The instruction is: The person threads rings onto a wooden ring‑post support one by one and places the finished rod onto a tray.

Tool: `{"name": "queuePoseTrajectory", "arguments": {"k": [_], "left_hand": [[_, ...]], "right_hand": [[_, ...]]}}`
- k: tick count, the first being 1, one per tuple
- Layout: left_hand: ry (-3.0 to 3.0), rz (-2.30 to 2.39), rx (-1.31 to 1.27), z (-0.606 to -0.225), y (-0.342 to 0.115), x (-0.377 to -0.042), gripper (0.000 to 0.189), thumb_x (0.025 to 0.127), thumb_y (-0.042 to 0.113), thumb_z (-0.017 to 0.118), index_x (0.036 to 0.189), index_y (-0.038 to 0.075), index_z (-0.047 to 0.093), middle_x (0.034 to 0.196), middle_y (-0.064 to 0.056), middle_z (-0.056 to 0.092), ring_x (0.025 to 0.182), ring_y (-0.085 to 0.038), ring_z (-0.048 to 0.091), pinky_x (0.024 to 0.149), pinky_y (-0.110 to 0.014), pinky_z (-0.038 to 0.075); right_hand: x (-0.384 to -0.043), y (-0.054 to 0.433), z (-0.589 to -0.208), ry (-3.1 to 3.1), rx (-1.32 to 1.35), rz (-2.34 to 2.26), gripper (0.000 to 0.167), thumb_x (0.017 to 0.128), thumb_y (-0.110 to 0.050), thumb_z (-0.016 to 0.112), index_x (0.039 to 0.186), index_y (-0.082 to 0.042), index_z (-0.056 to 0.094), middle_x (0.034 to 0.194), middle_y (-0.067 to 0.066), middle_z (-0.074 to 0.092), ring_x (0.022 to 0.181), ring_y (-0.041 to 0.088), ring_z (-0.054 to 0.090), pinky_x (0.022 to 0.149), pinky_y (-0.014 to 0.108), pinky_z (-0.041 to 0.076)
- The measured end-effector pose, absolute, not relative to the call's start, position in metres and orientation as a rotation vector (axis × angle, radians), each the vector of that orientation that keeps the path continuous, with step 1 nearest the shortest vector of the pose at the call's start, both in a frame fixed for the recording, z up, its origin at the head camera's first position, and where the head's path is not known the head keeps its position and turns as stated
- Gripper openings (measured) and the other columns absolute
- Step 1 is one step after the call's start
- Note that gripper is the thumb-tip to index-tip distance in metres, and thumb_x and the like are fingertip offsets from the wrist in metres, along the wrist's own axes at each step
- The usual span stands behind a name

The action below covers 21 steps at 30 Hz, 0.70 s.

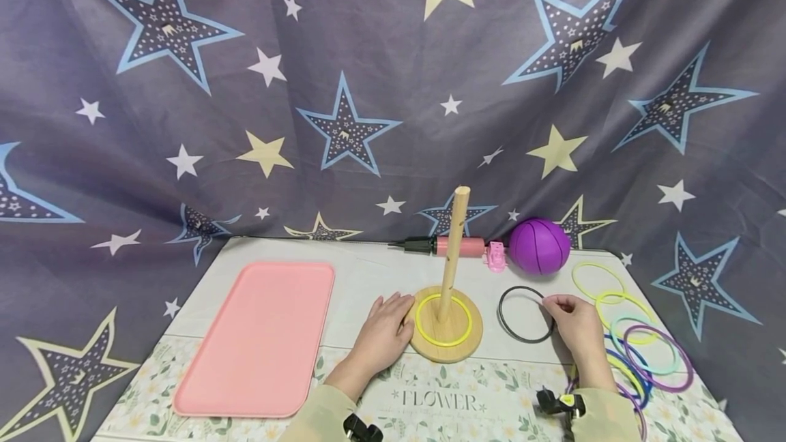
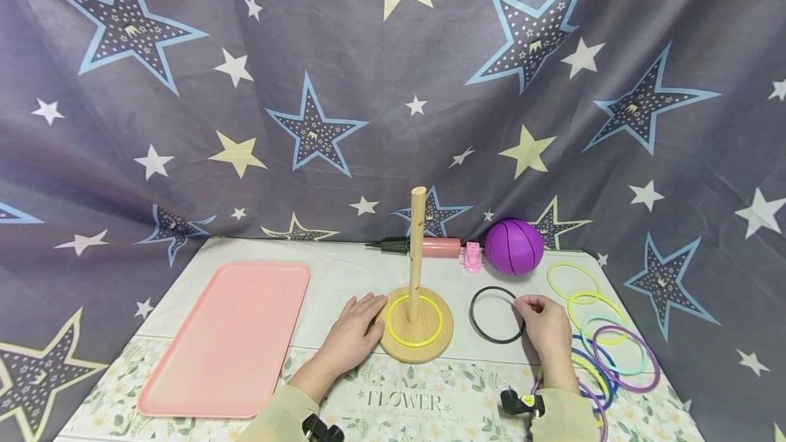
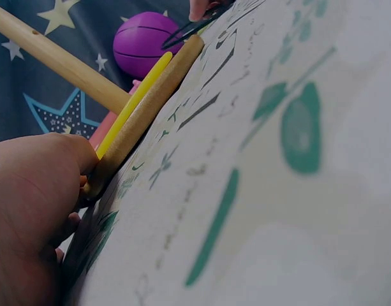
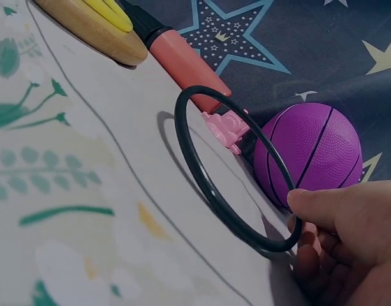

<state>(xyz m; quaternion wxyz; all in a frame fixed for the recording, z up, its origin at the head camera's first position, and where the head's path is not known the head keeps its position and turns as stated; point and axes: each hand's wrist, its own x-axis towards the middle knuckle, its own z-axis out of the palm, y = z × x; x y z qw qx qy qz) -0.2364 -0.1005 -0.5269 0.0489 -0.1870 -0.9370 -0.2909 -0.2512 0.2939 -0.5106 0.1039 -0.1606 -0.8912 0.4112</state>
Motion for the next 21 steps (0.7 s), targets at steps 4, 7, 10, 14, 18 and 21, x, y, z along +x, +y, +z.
{"name": "queuePoseTrajectory", "arguments": {"k": [4,7,10,14,18,21], "left_hand": [[-2.851,-0.885,-0.576,-0.527,-0.1,-0.236,0.052,0.113,0.023,0.058,0.161,0.004,0.056,0.163,-0.011,0.057,0.159,-0.033,0.042,0.136,-0.057,0.018],[-2.848,-0.89,-0.577,-0.527,-0.1,-0.235,0.052,0.113,0.023,0.058,0.161,0.004,0.056,0.163,-0.011,0.057,0.159,-0.033,0.042,0.136,-0.057,0.018],[-2.852,-0.893,-0.573,-0.527,-0.1,-0.235,0.052,0.113,0.024,0.057,0.162,0.004,0.055,0.164,-0.011,0.056,0.16,-0.032,0.041,0.136,-0.057,0.017],[-2.847,-0.9,-0.571,-0.527,-0.1,-0.235,0.053,0.114,0.025,0.057,0.162,0.004,0.055,0.164,-0.011,0.056,0.16,-0.032,0.041,0.136,-0.057,0.017],[-2.838,-0.903,-0.577,-0.528,-0.1,-0.235,0.052,0.114,0.024,0.057,0.161,0.004,0.055,0.164,-0.011,0.057,0.16,-0.033,0.042,0.136,-0.057,0.017],[-2.837,-0.899,-0.578,-0.529,-0.1,-0.236,0.052,0.113,0.024,0.058,0.161,0.004,0.055,0.164,-0.011,0.057,0.16,-0.033,0.042,0.136,-0.057,0.017]], "right_hand": [[-0.25,0.294,-0.509,-2.623,-0.465,1.206,0.031,0.106,-0.031,0.074,0.111,-0.001,0.082,0.095,0.007,0.076,0.085,0.021,0.063,0.071,0.032,0.049],[-0.249,0.295,-0.507,-2.612,-0.462,1.211,0.033,0.107,-0.033,0.074,0.113,-0.001,0.082,0.096,0.007,0.076,0.086,0.021,0.063,0.07,0.03,0.049],[-0.248,0.295,-0.502,-2.6,-0.442,1.235,0.034,0.108,-0.033,0.074,0.115,0.0,0.081,0.097,0.007,0.075,0.085,0.019,0.062,0.066,0.026,0.049],[-0.246,0.292,-0.492,-2.584,-0.428,1.31,0.033,0.109,-0.031,0.073,0.119,0.001,0.079,0.092,0.007,0.071,0.074,0.017,0.061,0.059,0.025,0.049],[-0.244,0.288,-0.48,-2.553,-0.435,1.383,0.034,0.11,-0.032,0.072,0.121,0.0,0.077,0.085,0.006,0.069,0.066,0.014,0.061,0.054,0.027,0.05],[-0.241,0.286,-0.469,-2.513,-0.427,1.418,0.035,0.11,-0.032,0.072,0.122,0.001,0.076,0.086,0.004,0.068,0.066,0.013,0.062,0.055,0.026,0.053]]}}
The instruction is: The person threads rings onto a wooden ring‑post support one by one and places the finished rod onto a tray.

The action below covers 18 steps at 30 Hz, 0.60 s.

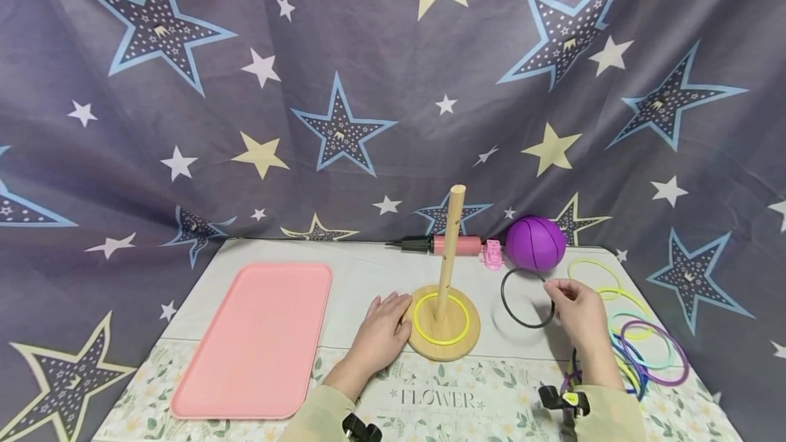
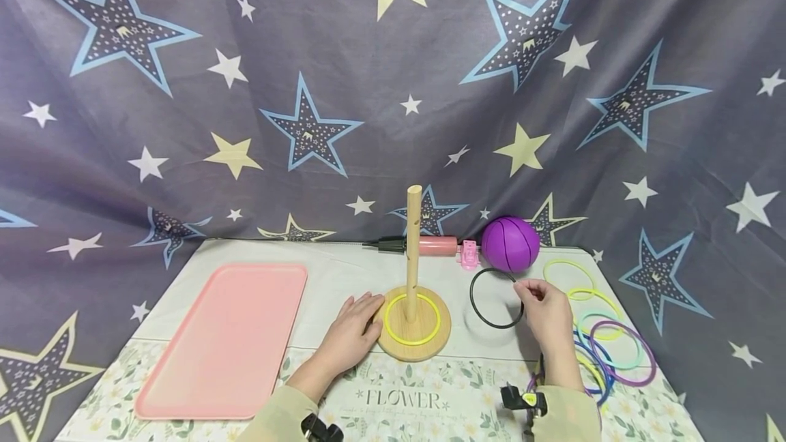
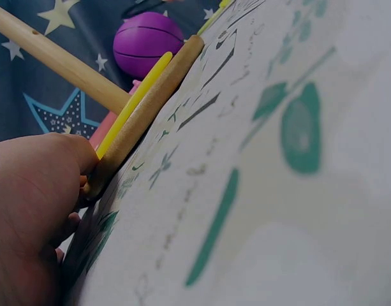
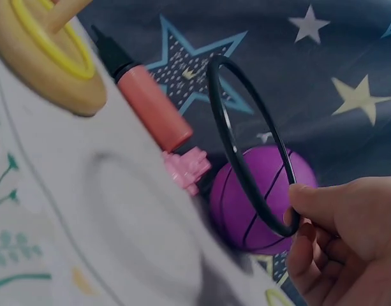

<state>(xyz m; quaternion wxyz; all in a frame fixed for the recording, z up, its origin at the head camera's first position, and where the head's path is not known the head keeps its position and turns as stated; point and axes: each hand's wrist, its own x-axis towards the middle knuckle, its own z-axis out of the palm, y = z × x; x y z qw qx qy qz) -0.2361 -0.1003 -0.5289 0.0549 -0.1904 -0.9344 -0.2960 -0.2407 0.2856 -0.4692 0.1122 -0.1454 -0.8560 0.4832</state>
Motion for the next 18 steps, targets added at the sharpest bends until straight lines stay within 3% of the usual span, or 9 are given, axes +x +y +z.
{"name": "queuePoseTrajectory", "arguments": {"k": [18], "left_hand": [[-2.833,-0.889,-0.576,-0.53,-0.1,-0.236,0.052,0.113,0.024,0.058,0.161,0.004,0.056,0.163,-0.01,0.057,0.16,-0.033,0.042,0.136,-0.056,0.017]], "right_hand": [[-0.229,0.264,-0.405,-2.338,-0.255,1.493,0.036,0.108,-0.034,0.075,0.119,0.0,0.076,0.084,-0.002,0.066,0.065,0.013,0.063,0.055,0.023,0.05]]}}
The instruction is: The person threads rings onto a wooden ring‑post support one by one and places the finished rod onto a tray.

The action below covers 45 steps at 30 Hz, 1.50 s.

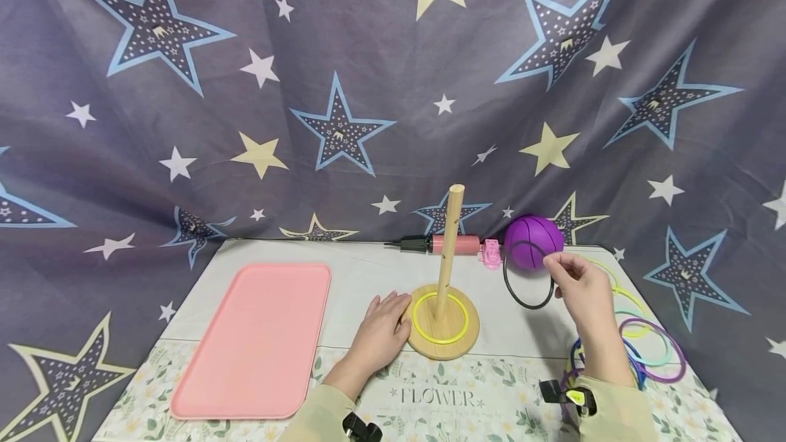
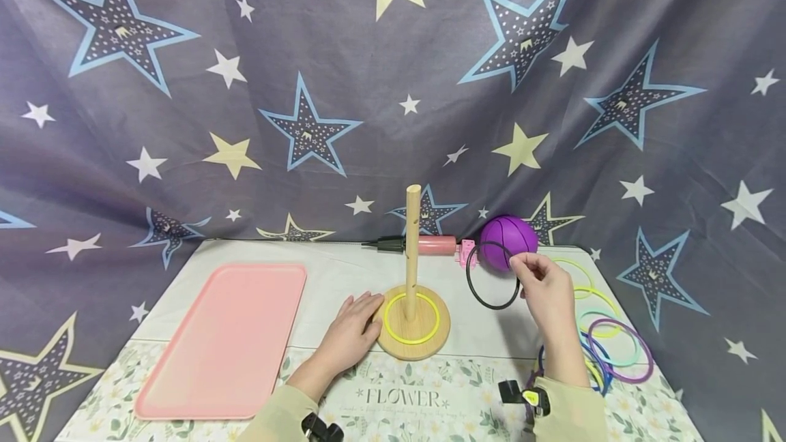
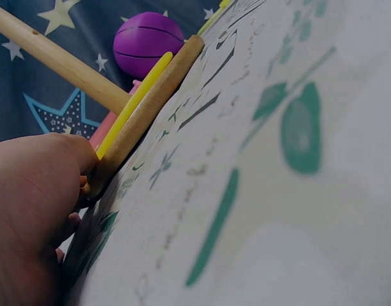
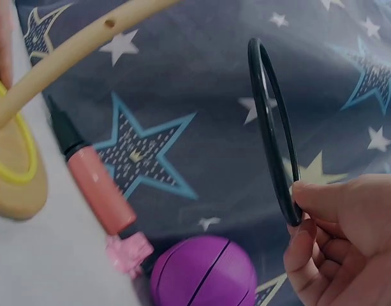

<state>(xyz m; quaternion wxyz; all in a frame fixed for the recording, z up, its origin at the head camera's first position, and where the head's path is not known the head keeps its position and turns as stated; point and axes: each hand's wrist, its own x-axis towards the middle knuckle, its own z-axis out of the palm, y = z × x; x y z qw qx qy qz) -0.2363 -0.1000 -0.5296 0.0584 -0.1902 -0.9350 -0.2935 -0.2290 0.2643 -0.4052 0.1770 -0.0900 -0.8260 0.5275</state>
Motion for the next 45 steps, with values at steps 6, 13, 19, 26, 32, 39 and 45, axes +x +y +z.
{"name": "queuePoseTrajectory", "arguments": {"k": [6,13,19,26,32,39,45], "left_hand": [[-2.83,-0.894,-0.588,-0.53,-0.099,-0.236,0.052,0.114,0.025,0.058,0.161,0.004,0.055,0.164,-0.011,0.057,0.16,-0.033,0.042,0.136,-0.057,0.018],[-2.828,-0.894,-0.589,-0.531,-0.101,-0.238,0.052,0.113,0.024,0.058,0.161,0.003,0.056,0.163,-0.012,0.057,0.16,-0.034,0.042,0.136,-0.058,0.018],[-2.823,-0.894,-0.587,-0.532,-0.101,-0.238,0.052,0.113,0.024,0.058,0.161,0.004,0.056,0.164,-0.011,0.057,0.16,-0.033,0.042,0.136,-0.057,0.018],[-2.816,-0.896,-0.591,-0.531,-0.1,-0.238,0.051,0.114,0.024,0.058,0.161,0.004,0.056,0.163,-0.011,0.058,0.159,-0.034,0.042,0.136,-0.057,0.018],[-2.814,-0.896,-0.599,-0.531,-0.1,-0.237,0.051,0.114,0.024,0.059,0.16,0.004,0.056,0.162,-0.011,0.058,0.159,-0.034,0.042,0.136,-0.057,0.018],[-2.81,-0.898,-0.596,-0.531,-0.1,-0.237,0.051,0.114,0.024,0.058,0.16,0.004,0.057,0.162,-0.011,0.058,0.159,-0.034,0.042,0.136,-0.057,0.018],[-2.809,-0.898,-0.585,-0.532,-0.099,-0.238,0.05,0.113,0.022,0.059,0.159,0.003,0.057,0.162,-0.011,0.059,0.159,-0.035,0.043,0.136,-0.058,0.019]], "right_hand": [[-0.225,0.256,-0.382,-2.271,-0.219,1.539,0.037,0.107,-0.036,0.076,0.118,-0.001,0.075,0.084,-0.005,0.066,0.067,0.013,0.062,0.057,0.022,0.053],[-0.221,0.248,-0.361,-2.2,-0.148,1.585,0.034,0.106,-0.034,0.078,0.117,-0.001,0.076,0.087,-0.004,0.067,0.065,0.014,0.059,0.055,0.022,0.051],[-0.221,0.239,-0.341,-2.148,-0.055,1.591,0.029,0.106,-0.029,0.079,0.114,-0.001,0.077,0.079,-0.001,0.065,0.065,0.014,0.058,0.054,0.021,0.05],[-0.218,0.227,-0.318,-2.139,0.013,1.566,0.026,0.105,-0.028,0.08,0.111,-0.003,0.077,0.079,-0.001,0.064,0.066,0.014,0.058,0.055,0.02,0.053],[-0.217,0.217,-0.303,-2.086,0.06,1.578,0.026,0.104,-0.028,0.081,0.108,-0.002,0.078,0.075,0.0,0.062,0.062,0.015,0.055,0.052,0.022,0.05],[-0.22,0.207,-0.289,-2.045,0.089,1.614,0.025,0.103,-0.026,0.083,0.109,-0.002,0.079,0.079,-0.001,0.065,0.063,0.014,0.057,0.056,0.022,0.053],[-0.222,0.195,-0.282,-2.018,0.101,1.624,0.027,0.102,-0.026,0.084,0.109,-0.001,0.079,0.078,-0.002,0.065,0.063,0.015,0.056,0.056,0.021,0.052]]}}
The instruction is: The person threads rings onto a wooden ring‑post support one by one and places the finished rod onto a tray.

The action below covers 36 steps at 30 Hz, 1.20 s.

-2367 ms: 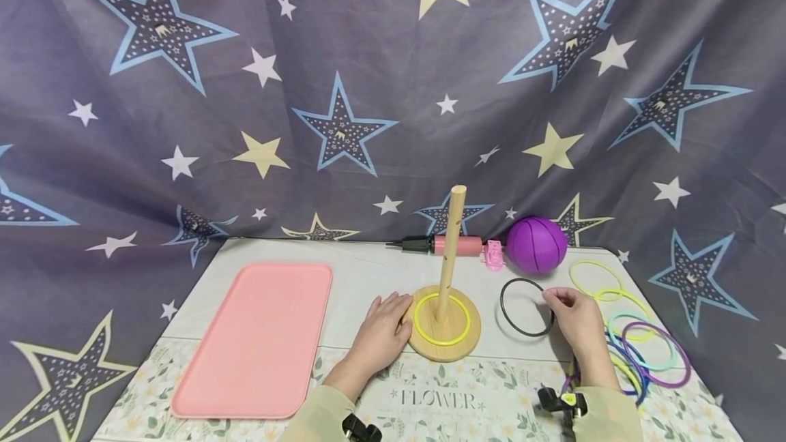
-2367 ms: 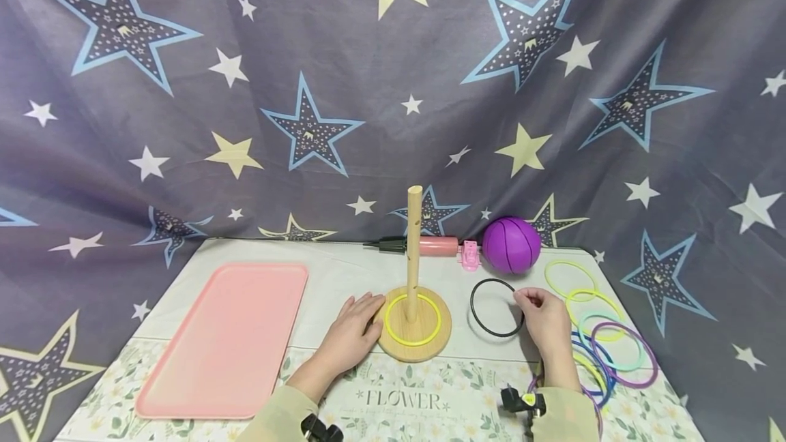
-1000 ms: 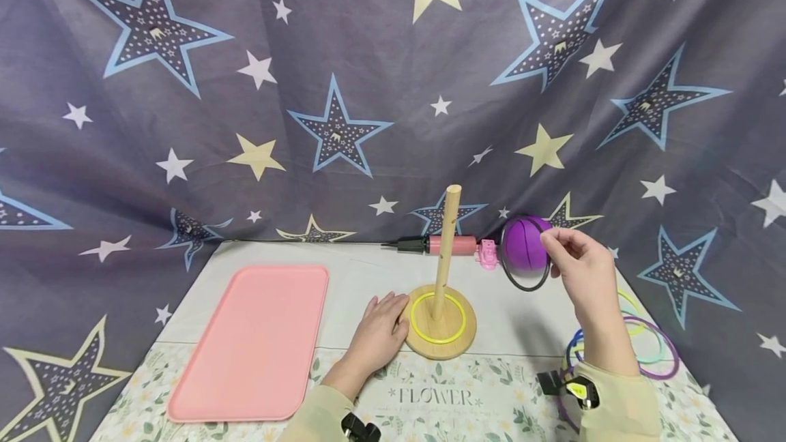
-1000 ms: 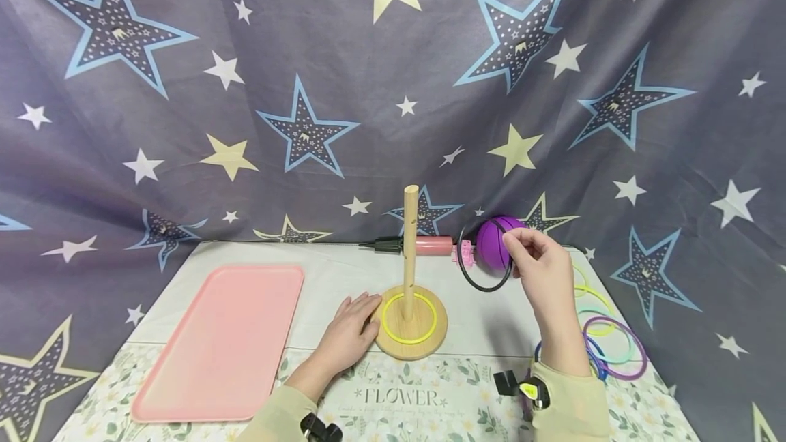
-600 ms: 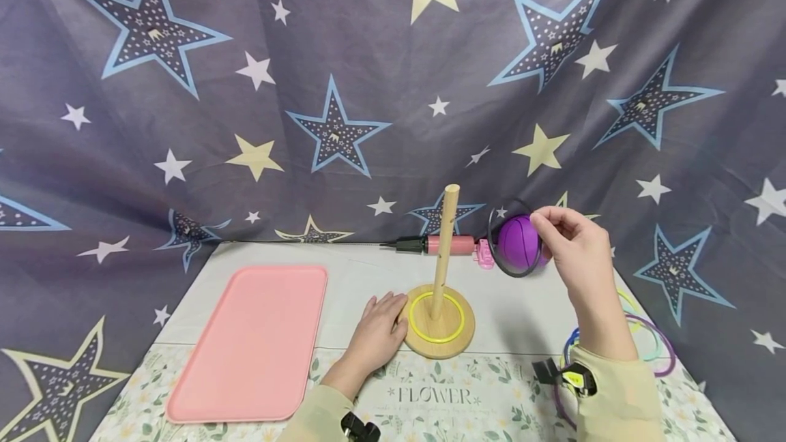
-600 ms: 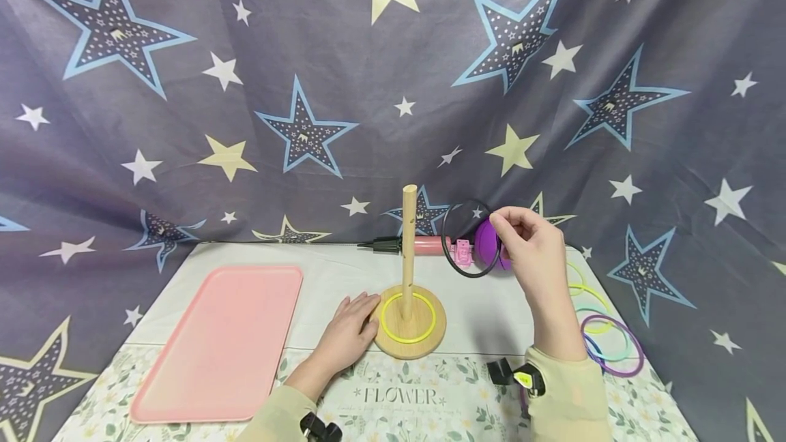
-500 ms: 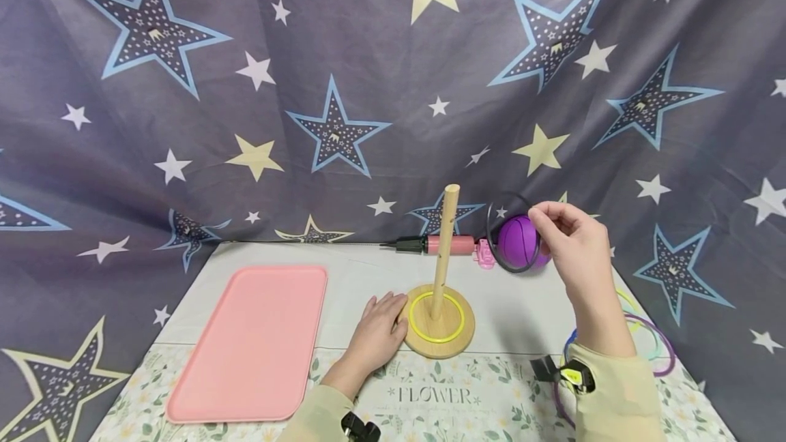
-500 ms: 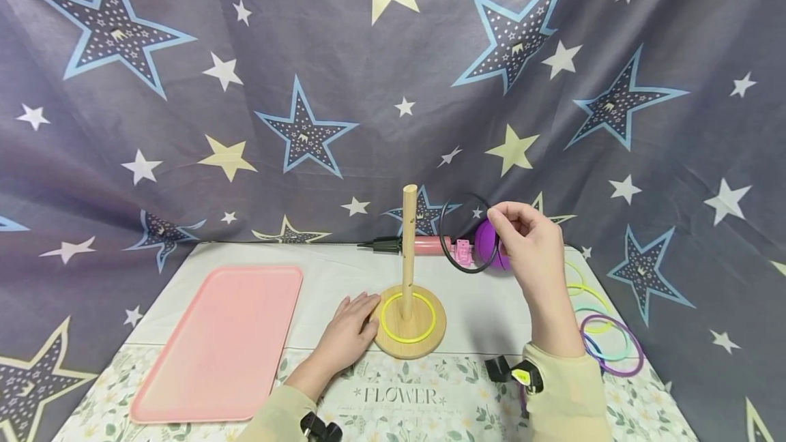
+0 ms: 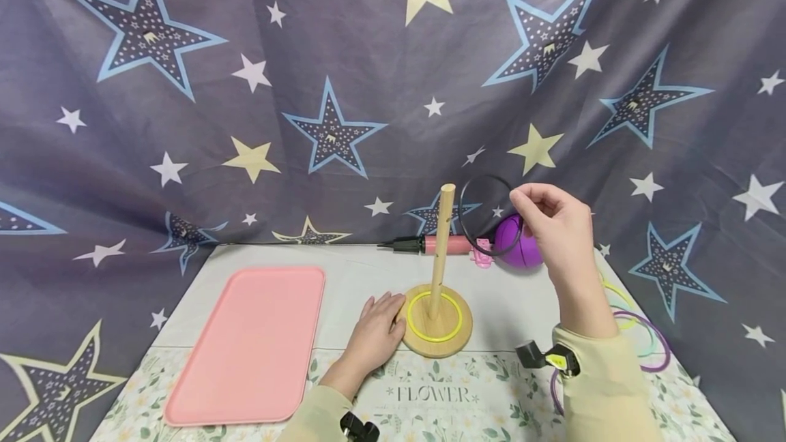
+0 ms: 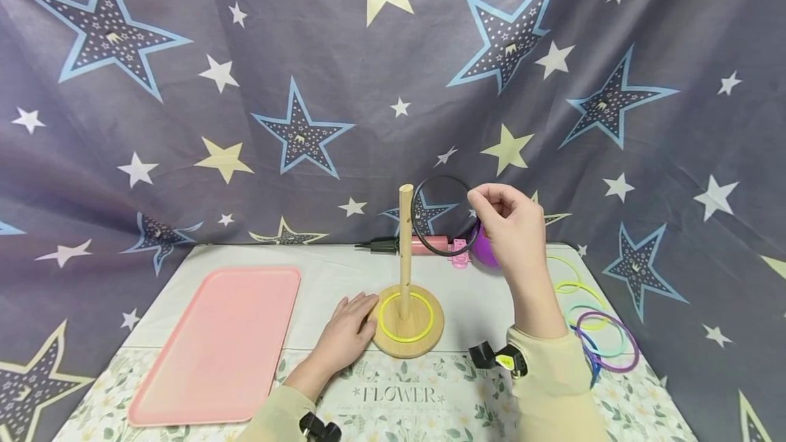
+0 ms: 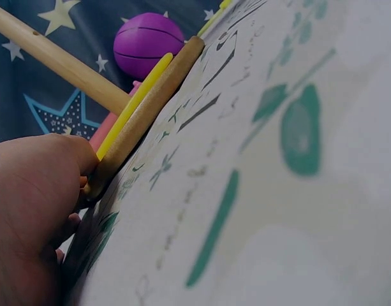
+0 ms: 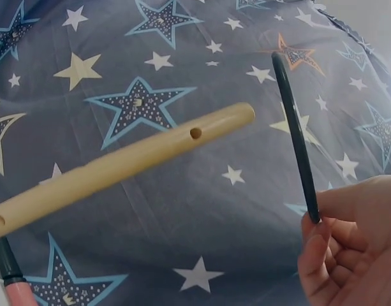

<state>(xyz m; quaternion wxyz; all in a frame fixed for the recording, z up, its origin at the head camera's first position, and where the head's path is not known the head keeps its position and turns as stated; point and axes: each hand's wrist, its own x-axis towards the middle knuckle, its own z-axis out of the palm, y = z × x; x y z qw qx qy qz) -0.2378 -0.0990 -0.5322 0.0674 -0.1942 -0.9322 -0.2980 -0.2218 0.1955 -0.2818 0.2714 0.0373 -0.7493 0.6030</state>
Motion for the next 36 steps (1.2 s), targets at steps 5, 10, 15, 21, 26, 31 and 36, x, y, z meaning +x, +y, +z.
{"name": "queuePoseTrajectory", "arguments": {"k": [5,10,15,21,26,31,36], "left_hand": [[-2.817,-0.896,-0.582,-0.531,-0.099,-0.237,0.05,0.113,0.023,0.06,0.159,0.004,0.058,0.161,-0.011,0.059,0.159,-0.034,0.043,0.136,-0.058,0.019],[-2.814,-0.894,-0.592,-0.529,-0.099,-0.236,0.05,0.112,0.021,0.061,0.159,0.002,0.058,0.16,-0.012,0.06,0.158,-0.036,0.044,0.135,-0.059,0.021],[-2.812,-0.896,-0.586,-0.529,-0.099,-0.236,0.05,0.113,0.022,0.06,0.159,0.003,0.058,0.161,-0.011,0.059,0.158,-0.035,0.044,0.136,-0.058,0.02],[-2.804,-0.889,-0.588,-0.531,-0.099,-0.236,0.05,0.113,0.023,0.06,0.159,0.004,0.058,0.161,-0.011,0.059,0.158,-0.035,0.043,0.136,-0.058,0.02],[-2.801,-0.902,-0.594,-0.531,-0.1,-0.236,0.05,0.113,0.022,0.06,0.159,0.003,0.058,0.161,-0.011,0.059,0.158,-0.035,0.044,0.135,-0.058,0.02],[-2.805,-0.895,-0.601,-0.532,-0.1,-0.237,0.05,0.113,0.023,0.059,0.16,0.004,0.057,0.161,-0.01,0.059,0.159,-0.034,0.043,0.136,-0.058,0.02],[-2.807,-0.897,-0.596,-0.532,-0.1,-0.237,0.05,0.114,0.023,0.058,0.16,0.004,0.057,0.162,-0.01,0.058,0.159,-0.034,0.043,0.136,-0.058,0.019]], "right_hand": [[-0.225,0.186,-0.278,-2.011,0.102,1.628,0.027,0.101,-0.027,0.085,0.109,-0.001,0.08,0.078,-0.002,0.065,0.064,0.015,0.056,0.056,0.021,0.052],[-0.229,0.176,-0.277,-2.013,0.099,1.607,0.026,0.101,-0.027,0.085,0.106,-0.002,0.08,0.076,-0.002,0.064,0.062,0.012,0.055,0.055,0.02,0.05],[-0.233,0.168,-0.28,-2.013,0.095,1.594,0.026,0.1,-0.027,0.085,0.105,-0.002,0.08,0.077,-0.002,0.066,0.066,0.011,0.057,0.056,0.019,0.053],[-0.238,0.162,-0.286,-2.011,0.098,1.59,0.025,0.101,-0.025,0.085,0.104,-0.001,0.08,0.077,-0.002,0.066,0.064,0.011,0.056,0.056,0.02,0.052],[-0.244,0.158,-0.293,-2.024,0.092,1.584,0.023,0.101,-0.024,0.084,0.103,-0.002,0.081,0.078,-0.001,0.066,0.061,0.01,0.055,0.054,0.019,0.051],[-0.248,0.155,-0.3,-2.051,0.071,1.57,0.022,0.101,-0.026,0.084,0.103,-0.003,0.082,0.077,-0.001,0.066,0.06,0.009,0.056,0.054,0.019,0.05],[-0.251,0.155,-0.308,-2.095,0.038,1.541,0.022,0.101,-0.027,0.084,0.103,-0.005,0.082,0.077,0.0,0.066,0.061,0.01,0.055,0.054,0.02,0.049]]}}
